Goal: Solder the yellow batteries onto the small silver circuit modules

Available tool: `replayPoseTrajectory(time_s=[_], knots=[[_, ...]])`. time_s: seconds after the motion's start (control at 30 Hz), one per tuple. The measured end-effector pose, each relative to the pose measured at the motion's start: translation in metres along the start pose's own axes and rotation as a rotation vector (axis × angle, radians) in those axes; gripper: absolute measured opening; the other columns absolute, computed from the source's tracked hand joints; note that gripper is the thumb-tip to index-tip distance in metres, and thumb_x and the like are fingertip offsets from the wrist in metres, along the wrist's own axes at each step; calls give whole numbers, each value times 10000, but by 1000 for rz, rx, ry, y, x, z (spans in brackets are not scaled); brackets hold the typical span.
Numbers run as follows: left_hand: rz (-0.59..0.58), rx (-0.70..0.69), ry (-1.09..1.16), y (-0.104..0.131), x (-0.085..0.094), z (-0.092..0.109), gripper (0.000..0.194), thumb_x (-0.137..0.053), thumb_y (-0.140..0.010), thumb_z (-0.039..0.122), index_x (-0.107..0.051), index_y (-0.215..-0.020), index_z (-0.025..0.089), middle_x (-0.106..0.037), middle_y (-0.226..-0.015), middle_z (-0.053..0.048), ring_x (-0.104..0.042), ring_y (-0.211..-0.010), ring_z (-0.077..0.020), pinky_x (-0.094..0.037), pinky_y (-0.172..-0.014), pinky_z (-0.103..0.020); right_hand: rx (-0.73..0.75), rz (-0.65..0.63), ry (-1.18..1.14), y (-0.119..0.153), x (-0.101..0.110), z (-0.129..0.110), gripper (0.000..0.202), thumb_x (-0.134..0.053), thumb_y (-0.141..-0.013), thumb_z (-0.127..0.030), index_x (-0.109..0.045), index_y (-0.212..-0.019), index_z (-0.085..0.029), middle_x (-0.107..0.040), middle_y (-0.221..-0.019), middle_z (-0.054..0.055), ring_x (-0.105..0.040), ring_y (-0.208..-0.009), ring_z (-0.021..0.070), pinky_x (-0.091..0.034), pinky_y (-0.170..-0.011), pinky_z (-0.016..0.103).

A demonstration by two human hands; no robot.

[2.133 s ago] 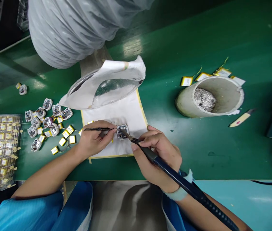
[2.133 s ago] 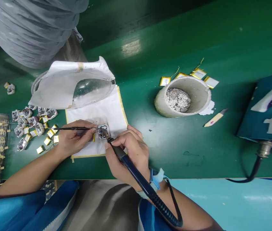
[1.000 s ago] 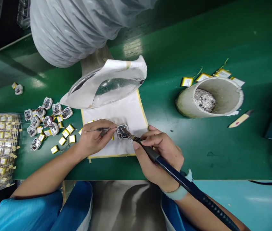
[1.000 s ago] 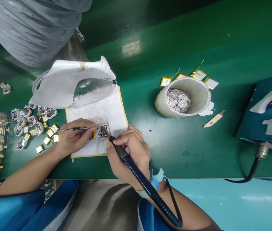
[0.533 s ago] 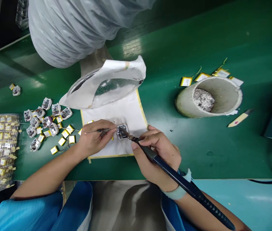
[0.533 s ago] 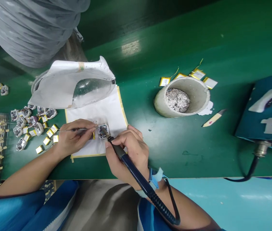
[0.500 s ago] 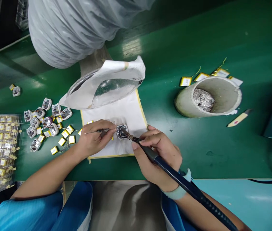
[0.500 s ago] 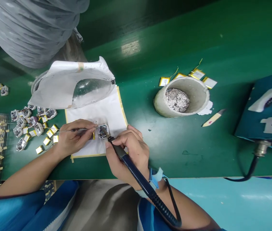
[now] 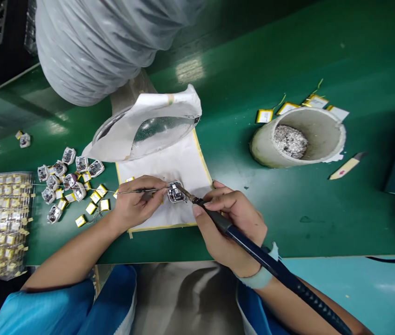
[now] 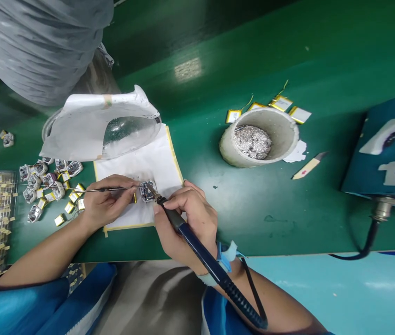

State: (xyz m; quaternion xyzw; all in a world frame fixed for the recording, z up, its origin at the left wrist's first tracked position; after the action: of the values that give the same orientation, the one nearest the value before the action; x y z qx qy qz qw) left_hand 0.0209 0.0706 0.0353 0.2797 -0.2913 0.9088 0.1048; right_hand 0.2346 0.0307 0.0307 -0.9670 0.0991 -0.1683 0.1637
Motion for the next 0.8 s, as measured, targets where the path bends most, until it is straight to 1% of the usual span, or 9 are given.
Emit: replayPoseTrajectory(time_s=[0.17,0.3,0.43,0.8], knots=[[-21,-1,-81,-3,1,2,140,-822,-988,127,-794,-1089,221,-880,-985,-54,-870,-896,-171,-717,-774,-251,14,-20,5,0,-2,-2,230,-792,-937,-184,-588,-938,-290,-689,-762,-66,-762,-723,188,-653,-1143,590],[-31,-23,-131,-2,0,4,160,-814,-996,141,-774,-1126,226,-881,-999,-49,-868,-887,-163,-706,-770,-242,32,-38,4,0,-4,-2,232,-794,-938,-182,-588,-939,-288,-669,-746,-72,-754,-730,184,-652,-1133,580],[-31,-23,-135,0,-1,3,183,-819,-990,144,-756,-1137,232,-883,-1011,-40,-869,-895,-157,-700,-771,-234,40,-46,18,0,-5,-3,229,-791,-943,-185,-586,-938,-287,-676,-754,-70,-752,-718,183,-655,-1114,572],[-33,-5,-154,1,-1,2,151,-814,-1011,189,-756,-1142,236,-885,-1024,-32,-865,-898,-146,-691,-768,-227,30,-46,38,1,-8,-2,226,-799,-919,-185,-597,-923,-288,-697,-759,-73,-752,-702,191,-648,-1115,568]])
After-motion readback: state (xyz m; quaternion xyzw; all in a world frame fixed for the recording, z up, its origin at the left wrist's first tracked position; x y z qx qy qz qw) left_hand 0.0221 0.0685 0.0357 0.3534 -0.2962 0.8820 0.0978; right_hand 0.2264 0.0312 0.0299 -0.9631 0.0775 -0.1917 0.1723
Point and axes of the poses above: each hand's wrist, its own y-axis away from the middle knuckle, its own x-axis out of the back of the hand, z = x × y, the point moved 9 cm from there along -y, towards the middle knuckle
